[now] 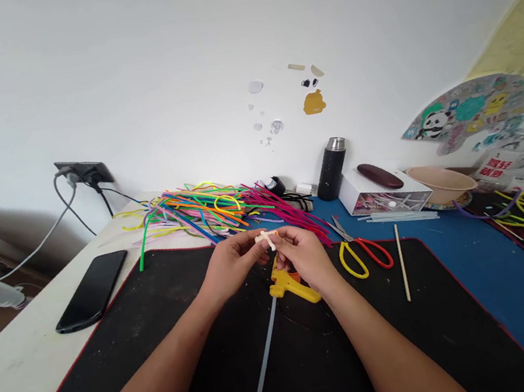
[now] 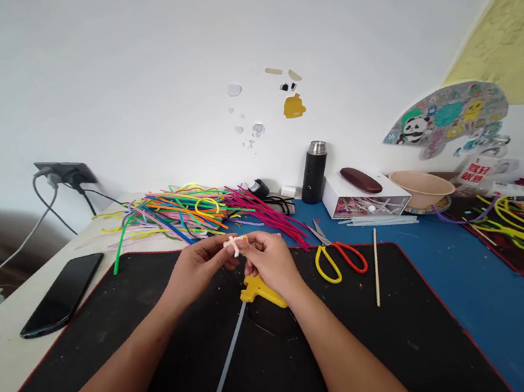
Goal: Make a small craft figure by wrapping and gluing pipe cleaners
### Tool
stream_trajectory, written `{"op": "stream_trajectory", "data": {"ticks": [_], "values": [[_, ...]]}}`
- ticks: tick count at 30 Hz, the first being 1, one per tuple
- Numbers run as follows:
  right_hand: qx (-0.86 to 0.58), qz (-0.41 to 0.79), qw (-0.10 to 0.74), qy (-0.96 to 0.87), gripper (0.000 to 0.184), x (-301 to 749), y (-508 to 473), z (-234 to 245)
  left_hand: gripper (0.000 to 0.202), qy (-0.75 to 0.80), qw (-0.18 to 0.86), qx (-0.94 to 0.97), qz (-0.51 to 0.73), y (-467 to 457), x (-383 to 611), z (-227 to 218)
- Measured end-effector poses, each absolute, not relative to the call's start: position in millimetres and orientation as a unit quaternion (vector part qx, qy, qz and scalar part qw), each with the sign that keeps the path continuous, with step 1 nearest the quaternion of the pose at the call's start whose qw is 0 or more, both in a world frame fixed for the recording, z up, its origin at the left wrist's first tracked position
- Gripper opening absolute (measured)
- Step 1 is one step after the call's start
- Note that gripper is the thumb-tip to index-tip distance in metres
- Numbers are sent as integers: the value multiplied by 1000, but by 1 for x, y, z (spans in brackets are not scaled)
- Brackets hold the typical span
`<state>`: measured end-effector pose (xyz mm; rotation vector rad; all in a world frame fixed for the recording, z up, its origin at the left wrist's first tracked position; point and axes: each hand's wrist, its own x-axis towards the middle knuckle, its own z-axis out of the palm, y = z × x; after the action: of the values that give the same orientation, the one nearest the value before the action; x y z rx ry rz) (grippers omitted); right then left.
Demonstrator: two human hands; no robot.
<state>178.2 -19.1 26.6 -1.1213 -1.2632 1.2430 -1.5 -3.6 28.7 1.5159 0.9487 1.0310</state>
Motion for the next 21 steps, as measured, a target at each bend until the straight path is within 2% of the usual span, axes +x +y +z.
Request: {"op": "stream_trajectory", "data": {"ticks": [7, 14, 21], "values": [[-469, 513, 501, -515, 45, 177, -21, 27, 57, 391, 500, 642, 430, -5, 0, 28], [-461, 517, 500, -520, 46, 177, -19, 23, 38, 413, 377, 713, 422, -8, -1, 28], [-468, 516, 500, -514, 49, 180, -18, 23, 51, 380, 451, 686, 425, -5, -3, 24]]}}
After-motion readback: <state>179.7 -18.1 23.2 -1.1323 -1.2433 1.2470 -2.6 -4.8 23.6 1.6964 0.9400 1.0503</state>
